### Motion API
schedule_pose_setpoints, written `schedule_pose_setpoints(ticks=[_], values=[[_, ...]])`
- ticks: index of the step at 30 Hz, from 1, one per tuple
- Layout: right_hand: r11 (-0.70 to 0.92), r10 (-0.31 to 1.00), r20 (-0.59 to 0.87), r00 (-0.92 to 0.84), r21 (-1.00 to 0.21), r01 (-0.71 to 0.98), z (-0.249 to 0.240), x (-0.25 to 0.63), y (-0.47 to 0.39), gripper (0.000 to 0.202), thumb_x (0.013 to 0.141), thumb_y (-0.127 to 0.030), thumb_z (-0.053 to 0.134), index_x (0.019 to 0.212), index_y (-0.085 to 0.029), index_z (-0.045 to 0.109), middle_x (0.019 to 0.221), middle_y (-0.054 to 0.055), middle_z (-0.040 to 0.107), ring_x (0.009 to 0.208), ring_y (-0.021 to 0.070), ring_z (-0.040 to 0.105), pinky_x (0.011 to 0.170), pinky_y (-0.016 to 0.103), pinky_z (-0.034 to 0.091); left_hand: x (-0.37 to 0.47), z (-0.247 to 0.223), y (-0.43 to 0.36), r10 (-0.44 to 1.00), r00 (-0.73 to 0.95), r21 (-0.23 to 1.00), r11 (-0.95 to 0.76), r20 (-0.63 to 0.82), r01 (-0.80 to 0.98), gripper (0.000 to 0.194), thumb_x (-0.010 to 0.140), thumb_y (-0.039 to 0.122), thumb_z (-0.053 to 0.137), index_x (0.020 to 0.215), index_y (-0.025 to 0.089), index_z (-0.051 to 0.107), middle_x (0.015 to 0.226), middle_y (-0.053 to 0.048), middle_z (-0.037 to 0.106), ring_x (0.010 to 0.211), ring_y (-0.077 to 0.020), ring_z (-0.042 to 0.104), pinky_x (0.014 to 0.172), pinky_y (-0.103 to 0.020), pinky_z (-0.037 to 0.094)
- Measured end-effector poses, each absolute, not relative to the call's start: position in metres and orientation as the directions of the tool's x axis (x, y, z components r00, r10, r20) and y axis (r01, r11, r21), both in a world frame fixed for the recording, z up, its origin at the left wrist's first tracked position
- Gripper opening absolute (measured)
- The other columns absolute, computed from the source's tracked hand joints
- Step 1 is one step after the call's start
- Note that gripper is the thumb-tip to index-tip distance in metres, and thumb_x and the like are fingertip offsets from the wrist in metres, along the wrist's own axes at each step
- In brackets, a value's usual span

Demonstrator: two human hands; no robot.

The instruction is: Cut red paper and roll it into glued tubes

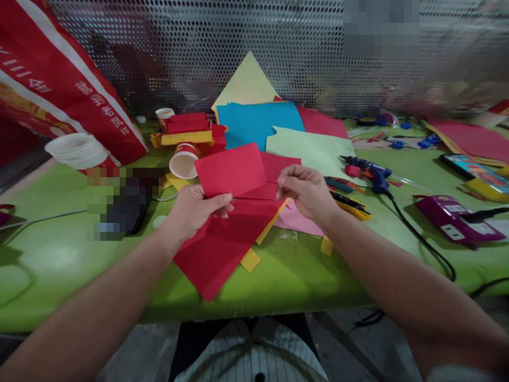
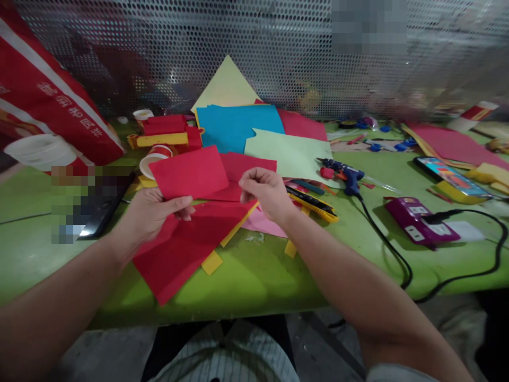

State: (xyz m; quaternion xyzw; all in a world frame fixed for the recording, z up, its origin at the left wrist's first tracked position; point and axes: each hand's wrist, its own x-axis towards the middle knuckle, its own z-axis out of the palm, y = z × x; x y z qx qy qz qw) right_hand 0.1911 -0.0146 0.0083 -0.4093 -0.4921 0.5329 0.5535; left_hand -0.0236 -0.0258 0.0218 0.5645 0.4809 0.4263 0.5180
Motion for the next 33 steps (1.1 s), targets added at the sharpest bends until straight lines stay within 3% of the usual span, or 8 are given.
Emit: schedule_pose_setpoints(ticks=[5,9,17,25,29,33], values=[[-0.044,0.982,-0.002,-0.189,-0.975,-0.216,0.008,0.183,-0.022,0.033,0.056,-0.036,0.077,0.077,-0.018,0.06,0.063,-0.002,0.062,0.053,0.0119,0.06,0.046,0.024,0.05,-0.023,0.02,-0.027,0.97,0.243,0.994,-0.014,-0.012,0.106,0.01,0.066,0.026,0.07,0.066,0.016,0.066,0.057,0.002,0.067,0.045,-0.0096,0.057,0.047,-0.021,0.047],[-0.122,0.956,-0.084,-0.282,-0.985,-0.119,0.007,0.169,-0.031,0.035,0.052,-0.036,0.08,0.071,-0.014,0.061,0.056,-0.001,0.061,0.047,0.0092,0.056,0.047,0.023,0.049,-0.018,0.017,-0.03,0.948,0.317,0.986,-0.019,-0.035,0.165,0.011,0.066,0.027,0.069,0.067,0.016,0.066,0.06,0.0,0.068,0.045,-0.0102,0.057,0.047,-0.022,0.048],[0.027,0.975,0.041,-0.219,-0.997,-0.068,0.001,0.175,-0.028,0.022,0.063,-0.033,0.072,0.066,-0.014,0.06,0.05,-0.001,0.058,0.042,0.0088,0.052,0.044,0.024,0.044,-0.023,0.022,-0.026,0.947,0.306,0.959,0.004,-0.094,0.283,0.013,0.065,0.026,0.066,0.059,0.015,0.062,0.054,0.0,0.064,0.041,-0.0085,0.054,0.043,-0.02,0.044],[0.059,0.986,0.069,-0.154,-0.996,-0.07,0.005,0.185,-0.021,0.022,0.064,-0.032,0.071,0.058,-0.015,0.058,0.048,-0.002,0.057,0.042,0.0086,0.052,0.045,0.024,0.046,-0.037,0.03,-0.019,0.929,0.354,0.952,-0.01,-0.104,0.307,0.009,0.066,0.023,0.064,0.061,0.016,0.061,0.055,0.001,0.064,0.04,-0.0073,0.053,0.041,-0.019,0.042],[0.037,0.996,0.048,-0.081,-0.991,-0.131,0.011,0.191,-0.016,0.026,0.058,-0.034,0.075,0.056,-0.015,0.057,0.046,-0.003,0.055,0.039,0.008,0.051,0.041,0.022,0.046,-0.044,0.032,-0.015,0.968,0.249,0.962,-0.097,0.031,0.255,0.007,0.067,0.022,0.061,0.061,0.018,0.059,0.05,0.003,0.06,0.038,-0.0076,0.05,0.04,-0.02,0.042],[-0.247,0.939,-0.254,-0.233,-0.967,0.062,0.012,0.181,-0.022,0.026,0.058,-0.027,0.077,0.054,-0.014,0.055,0.043,-0.002,0.055,0.036,0.0072,0.05,0.036,0.018,0.041,-0.04,0.037,-0.027,0.932,0.137,0.839,-0.361,0.335,0.406,0.007,0.072,0.025,0.058,0.067,0.02,0.061,0.059,0.002,0.064,0.051,-0.0105,0.057,0.052,-0.023,0.049]])
